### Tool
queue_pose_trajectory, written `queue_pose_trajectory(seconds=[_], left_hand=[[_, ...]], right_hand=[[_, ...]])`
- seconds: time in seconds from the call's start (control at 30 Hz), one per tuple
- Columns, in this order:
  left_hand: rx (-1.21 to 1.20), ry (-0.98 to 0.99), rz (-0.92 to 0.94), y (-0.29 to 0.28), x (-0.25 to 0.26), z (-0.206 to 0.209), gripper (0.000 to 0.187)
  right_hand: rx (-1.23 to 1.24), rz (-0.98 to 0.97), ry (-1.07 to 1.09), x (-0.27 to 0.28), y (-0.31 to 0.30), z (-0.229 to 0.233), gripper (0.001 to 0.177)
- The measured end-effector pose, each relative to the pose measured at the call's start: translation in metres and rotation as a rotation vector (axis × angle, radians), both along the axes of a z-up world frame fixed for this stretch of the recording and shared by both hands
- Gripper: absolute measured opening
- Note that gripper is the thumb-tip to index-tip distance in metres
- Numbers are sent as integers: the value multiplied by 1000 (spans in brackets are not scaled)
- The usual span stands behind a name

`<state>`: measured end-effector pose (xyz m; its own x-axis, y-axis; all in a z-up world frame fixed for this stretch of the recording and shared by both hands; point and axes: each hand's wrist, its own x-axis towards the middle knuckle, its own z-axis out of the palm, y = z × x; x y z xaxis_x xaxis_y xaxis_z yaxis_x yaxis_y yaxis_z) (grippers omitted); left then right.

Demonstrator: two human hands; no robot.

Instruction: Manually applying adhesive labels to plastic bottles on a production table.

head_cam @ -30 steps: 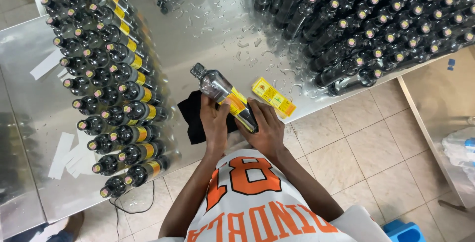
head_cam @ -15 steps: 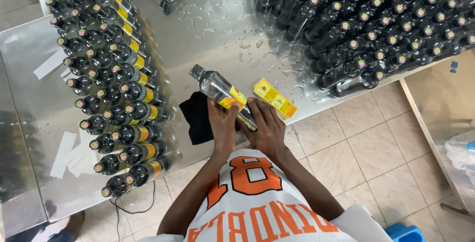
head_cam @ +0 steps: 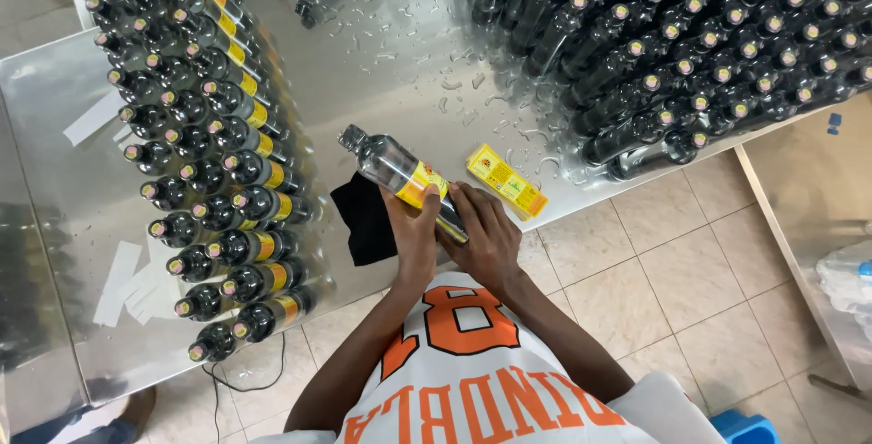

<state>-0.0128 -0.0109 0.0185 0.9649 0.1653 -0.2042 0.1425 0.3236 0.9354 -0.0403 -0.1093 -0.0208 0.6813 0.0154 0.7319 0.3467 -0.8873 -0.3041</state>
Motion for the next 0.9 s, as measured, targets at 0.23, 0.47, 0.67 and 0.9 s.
queue_pose_trajectory(seconds=[0.23,0.47,0.67,0.9], left_hand=[[55,60,-84,23,-3,-13,94],[339,28,0,83,-37,-72,105],[507,0,26,142,-81,-83,94],[139,263,126,184,-118,-133,104]], right_hand=[[126,93,103,3,10,-27,63],[282,342,315,24,58,-69,62],[724,686,870,38,134,-121,79],[586,760,979,50,218,-165,64]])
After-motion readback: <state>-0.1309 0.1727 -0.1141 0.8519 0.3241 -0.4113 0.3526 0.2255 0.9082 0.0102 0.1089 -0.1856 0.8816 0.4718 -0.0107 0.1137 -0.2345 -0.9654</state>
